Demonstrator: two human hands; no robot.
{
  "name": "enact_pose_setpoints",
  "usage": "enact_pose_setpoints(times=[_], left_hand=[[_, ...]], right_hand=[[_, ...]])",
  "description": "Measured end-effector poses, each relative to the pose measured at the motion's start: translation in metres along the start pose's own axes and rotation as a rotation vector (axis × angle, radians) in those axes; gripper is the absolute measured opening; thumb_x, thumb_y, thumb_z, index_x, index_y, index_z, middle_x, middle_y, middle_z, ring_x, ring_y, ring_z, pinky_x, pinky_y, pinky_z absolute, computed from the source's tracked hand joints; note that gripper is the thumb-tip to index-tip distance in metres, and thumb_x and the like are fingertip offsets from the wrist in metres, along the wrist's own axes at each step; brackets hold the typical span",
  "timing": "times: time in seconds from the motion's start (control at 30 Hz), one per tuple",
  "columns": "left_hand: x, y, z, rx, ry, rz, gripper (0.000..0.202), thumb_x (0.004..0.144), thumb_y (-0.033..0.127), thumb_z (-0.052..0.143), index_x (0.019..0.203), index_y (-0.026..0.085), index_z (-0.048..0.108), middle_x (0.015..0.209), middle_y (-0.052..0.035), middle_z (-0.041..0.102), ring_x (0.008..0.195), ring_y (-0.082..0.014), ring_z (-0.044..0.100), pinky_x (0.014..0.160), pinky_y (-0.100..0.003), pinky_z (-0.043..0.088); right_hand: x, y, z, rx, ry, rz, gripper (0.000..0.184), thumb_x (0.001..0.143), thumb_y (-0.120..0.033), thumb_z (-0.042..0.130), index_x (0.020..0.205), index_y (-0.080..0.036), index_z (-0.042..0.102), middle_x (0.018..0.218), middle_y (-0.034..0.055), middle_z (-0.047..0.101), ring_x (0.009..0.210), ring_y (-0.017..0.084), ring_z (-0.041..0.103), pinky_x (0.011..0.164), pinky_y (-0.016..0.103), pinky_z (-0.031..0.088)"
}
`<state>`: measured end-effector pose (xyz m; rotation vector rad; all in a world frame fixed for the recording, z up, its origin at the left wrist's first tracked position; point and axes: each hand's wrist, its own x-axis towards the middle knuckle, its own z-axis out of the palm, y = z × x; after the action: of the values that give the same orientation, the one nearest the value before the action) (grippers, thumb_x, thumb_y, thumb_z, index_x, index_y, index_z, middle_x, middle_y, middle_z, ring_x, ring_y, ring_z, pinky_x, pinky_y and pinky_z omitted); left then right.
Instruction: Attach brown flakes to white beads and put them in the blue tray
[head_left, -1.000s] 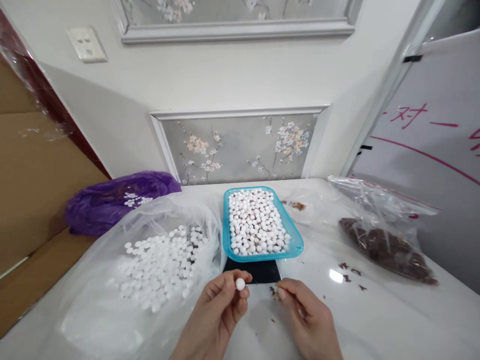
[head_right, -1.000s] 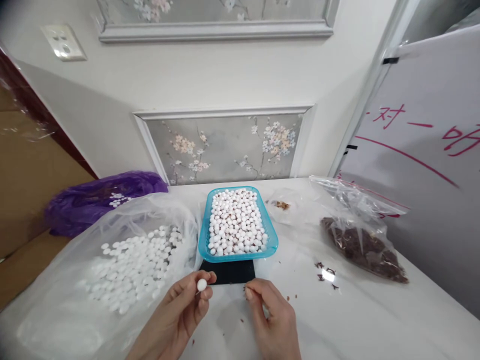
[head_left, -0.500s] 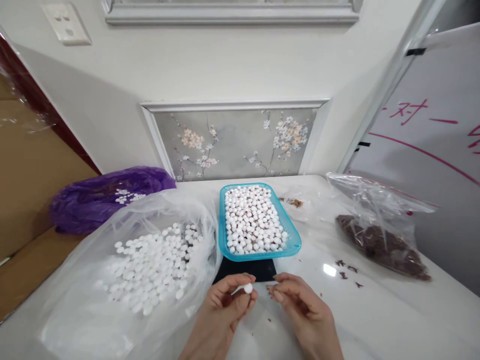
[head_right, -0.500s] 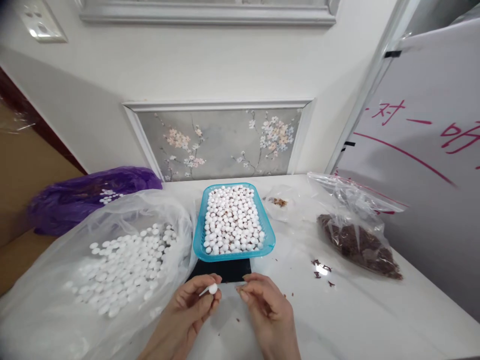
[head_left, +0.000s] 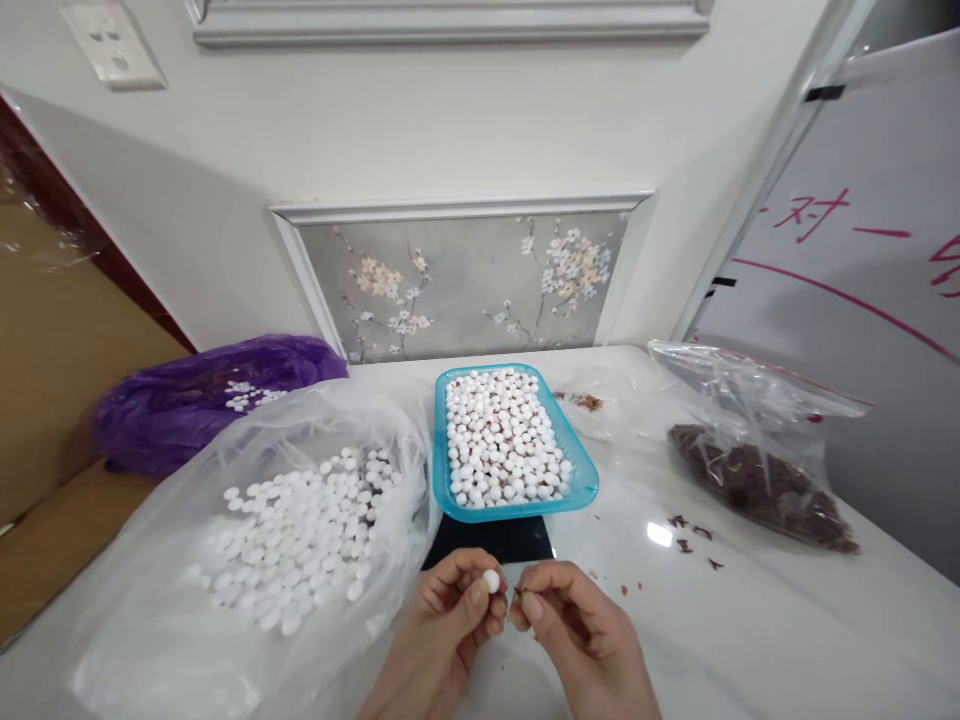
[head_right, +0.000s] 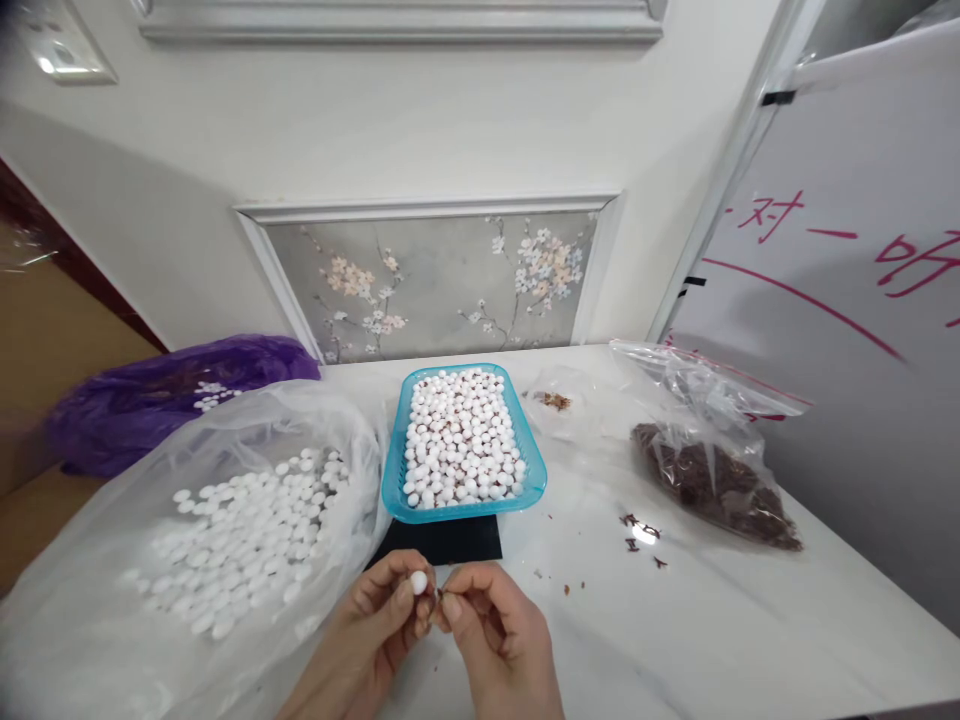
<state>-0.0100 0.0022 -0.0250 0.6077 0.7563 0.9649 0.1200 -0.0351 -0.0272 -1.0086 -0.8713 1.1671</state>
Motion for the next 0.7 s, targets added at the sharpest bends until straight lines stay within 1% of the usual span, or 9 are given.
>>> enact_pose_setpoints(times=[0.1,0.23,0.43,0.6,0.7], left_hand=[[-0.0008,-0.0002,0.0009,0.002,0.009,-0.003,0.007,0.075,0.02,0.069,0.079,0.015,0.069,0.067,0.0003,0.06,0.061,-0.0072,0.053,0.062,-0.019,0.044],[-0.0022,0.0008,0.004,0.021,-0.007,-0.015,0.012,0.077,0.026,0.067,0.078,0.014,0.069,0.063,0.0001,0.058,0.058,-0.0072,0.049,0.06,-0.019,0.043],[0.0005,0.0001,0.0037,-0.008,-0.006,-0.033,0.008,0.076,0.021,0.068,0.075,0.013,0.069,0.063,0.0011,0.057,0.055,-0.005,0.049,0.057,-0.016,0.043],[0.001,0.0014,0.0052,-0.035,0.025,-0.065,0.011,0.076,0.022,0.068,0.078,0.011,0.07,0.063,0.0006,0.058,0.052,-0.0036,0.05,0.055,-0.014,0.044],[-0.0006,0.0021,0.0063,-0.038,0.018,-0.073,0.015,0.078,0.024,0.066,0.08,0.01,0.07,0.065,0.0,0.058,0.052,-0.0032,0.05,0.056,-0.014,0.044]], right_hand=[[-0.0003,0.0007,0.0042,-0.025,-0.009,-0.035,0.012,0.081,-0.032,0.063,0.077,-0.021,0.061,0.069,-0.0009,0.06,0.066,0.012,0.057,0.064,0.019,0.047],[-0.0002,0.0037,0.0056,-0.096,-0.059,-0.112,0.013,0.086,-0.031,0.055,0.078,-0.021,0.057,0.071,-0.0006,0.056,0.067,0.013,0.055,0.064,0.021,0.046],[0.0022,0.0058,0.006,-0.195,-0.091,-0.244,0.015,0.088,-0.028,0.05,0.075,-0.021,0.054,0.073,0.0003,0.052,0.066,0.013,0.053,0.062,0.024,0.044],[0.0022,0.0066,0.0074,-0.15,-0.11,-0.245,0.013,0.089,-0.026,0.049,0.078,-0.021,0.054,0.076,-0.0001,0.052,0.066,0.012,0.055,0.062,0.024,0.045],[0.0023,0.0076,0.0076,-0.141,-0.106,-0.236,0.015,0.089,-0.028,0.049,0.077,-0.021,0.053,0.075,-0.0001,0.052,0.065,0.013,0.056,0.061,0.025,0.046]])
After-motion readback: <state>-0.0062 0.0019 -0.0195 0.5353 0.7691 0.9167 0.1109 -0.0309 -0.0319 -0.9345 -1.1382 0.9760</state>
